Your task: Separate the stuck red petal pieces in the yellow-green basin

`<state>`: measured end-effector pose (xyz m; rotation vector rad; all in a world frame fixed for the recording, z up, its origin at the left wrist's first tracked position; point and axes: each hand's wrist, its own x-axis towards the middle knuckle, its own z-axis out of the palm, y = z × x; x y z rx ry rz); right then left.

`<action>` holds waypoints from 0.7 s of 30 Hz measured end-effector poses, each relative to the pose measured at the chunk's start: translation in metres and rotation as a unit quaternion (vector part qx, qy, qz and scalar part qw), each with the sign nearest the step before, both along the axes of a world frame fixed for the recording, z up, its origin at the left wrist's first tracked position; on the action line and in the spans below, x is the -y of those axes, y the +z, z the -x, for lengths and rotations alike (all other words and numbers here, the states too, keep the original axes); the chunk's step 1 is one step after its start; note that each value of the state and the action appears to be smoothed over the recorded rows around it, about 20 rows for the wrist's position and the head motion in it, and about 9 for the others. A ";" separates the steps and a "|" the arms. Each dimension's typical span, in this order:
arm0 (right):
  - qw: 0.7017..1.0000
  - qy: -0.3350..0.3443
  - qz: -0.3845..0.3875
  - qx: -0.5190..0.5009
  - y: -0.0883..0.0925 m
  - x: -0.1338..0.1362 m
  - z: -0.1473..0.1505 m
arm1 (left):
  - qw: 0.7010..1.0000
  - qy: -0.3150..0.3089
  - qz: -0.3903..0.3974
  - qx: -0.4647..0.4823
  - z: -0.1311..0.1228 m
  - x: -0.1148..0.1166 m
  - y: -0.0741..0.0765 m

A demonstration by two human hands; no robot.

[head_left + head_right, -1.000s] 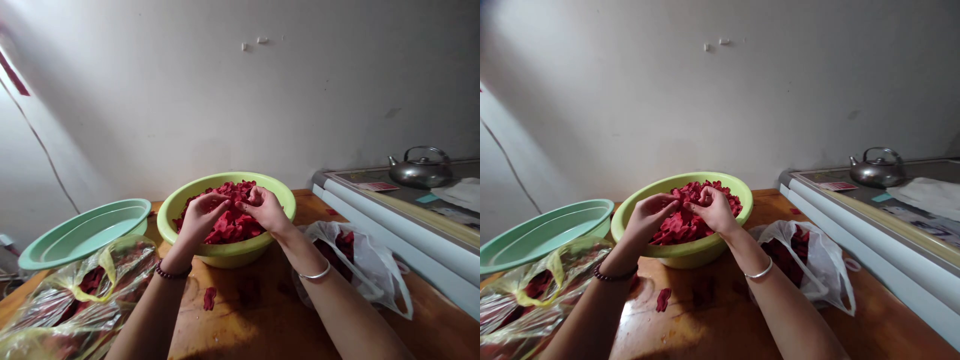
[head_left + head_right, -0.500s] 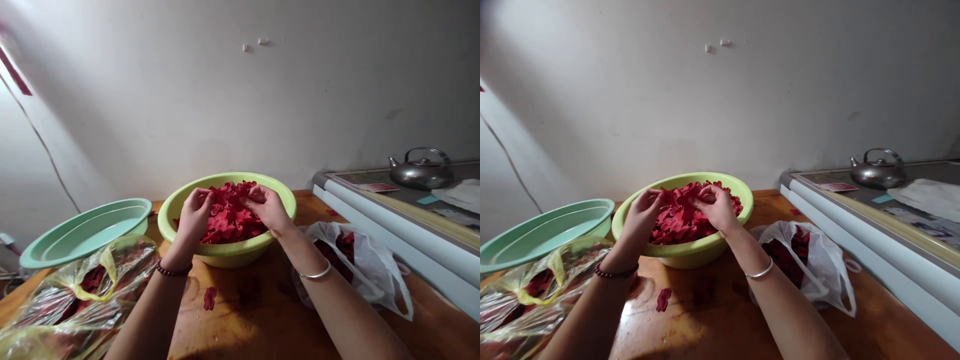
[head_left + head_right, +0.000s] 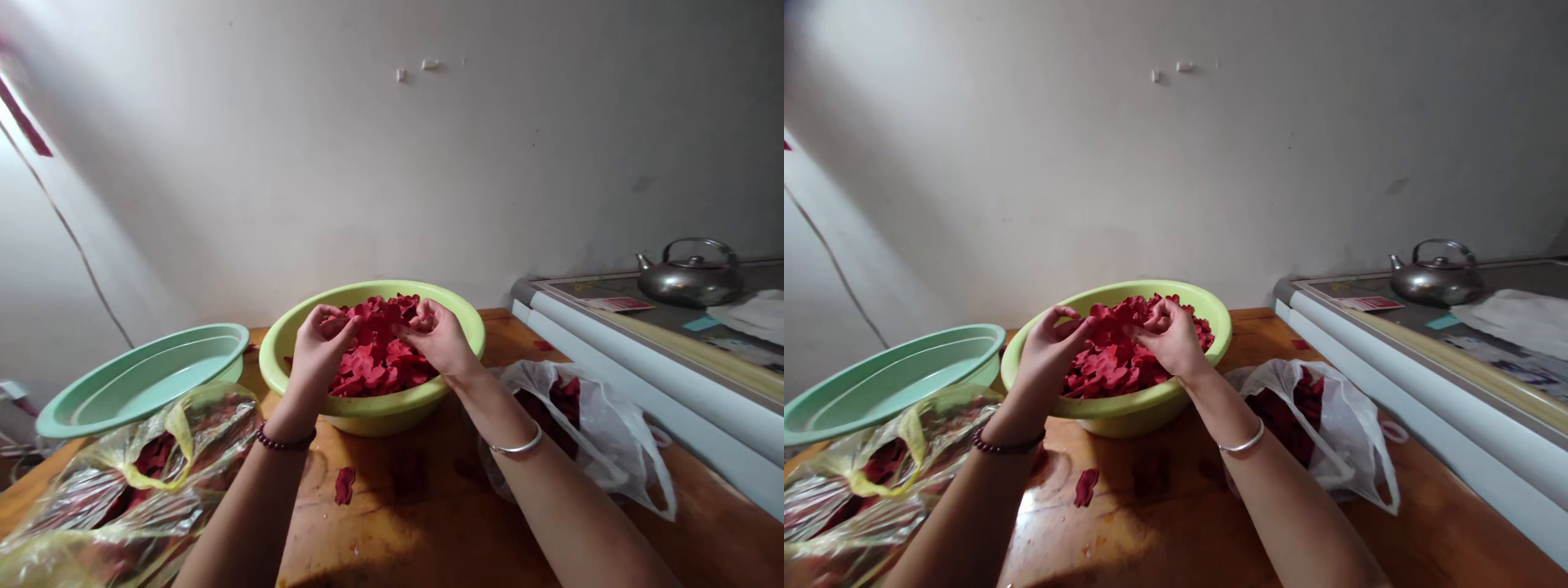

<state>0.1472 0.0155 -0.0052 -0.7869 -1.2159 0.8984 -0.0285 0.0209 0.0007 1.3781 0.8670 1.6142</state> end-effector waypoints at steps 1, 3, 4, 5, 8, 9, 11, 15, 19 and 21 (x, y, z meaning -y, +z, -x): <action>1.000 0.004 -0.002 0.001 0.000 0.000 0.000 | 1.000 -0.001 0.000 -0.008 0.000 -0.001 0.000; 1.000 0.014 -0.008 0.000 0.001 0.001 0.001 | 0.999 0.002 -0.009 -0.031 -0.001 0.000 0.001; 1.000 0.019 -0.010 0.001 0.001 0.001 0.001 | 0.999 0.007 -0.022 -0.045 -0.001 0.000 0.002; 1.000 0.023 -0.012 0.004 0.001 0.001 0.001 | 0.997 0.012 -0.039 -0.064 -0.002 0.001 0.002; 0.999 0.034 -0.018 0.017 0.001 0.001 0.001 | 0.989 -0.008 -0.079 -0.121 -0.005 0.004 0.005; 0.999 0.037 -0.020 0.021 0.002 0.001 0.001 | 0.988 -0.023 -0.078 -0.131 -0.005 0.004 0.005; 0.999 0.041 -0.024 0.024 0.002 0.002 0.001 | 0.988 -0.044 -0.062 -0.138 -0.006 0.004 0.004; 0.999 0.050 -0.007 0.013 0.003 0.004 0.001 | 0.990 -0.037 -0.057 -0.126 -0.004 0.003 0.000; 0.998 0.056 0.013 -0.014 0.003 0.005 0.001 | 0.986 -0.035 -0.072 -0.147 -0.003 0.003 -0.002; 0.997 0.065 0.020 -0.022 0.002 0.005 0.001 | 0.983 -0.029 -0.076 -0.162 -0.003 0.003 -0.002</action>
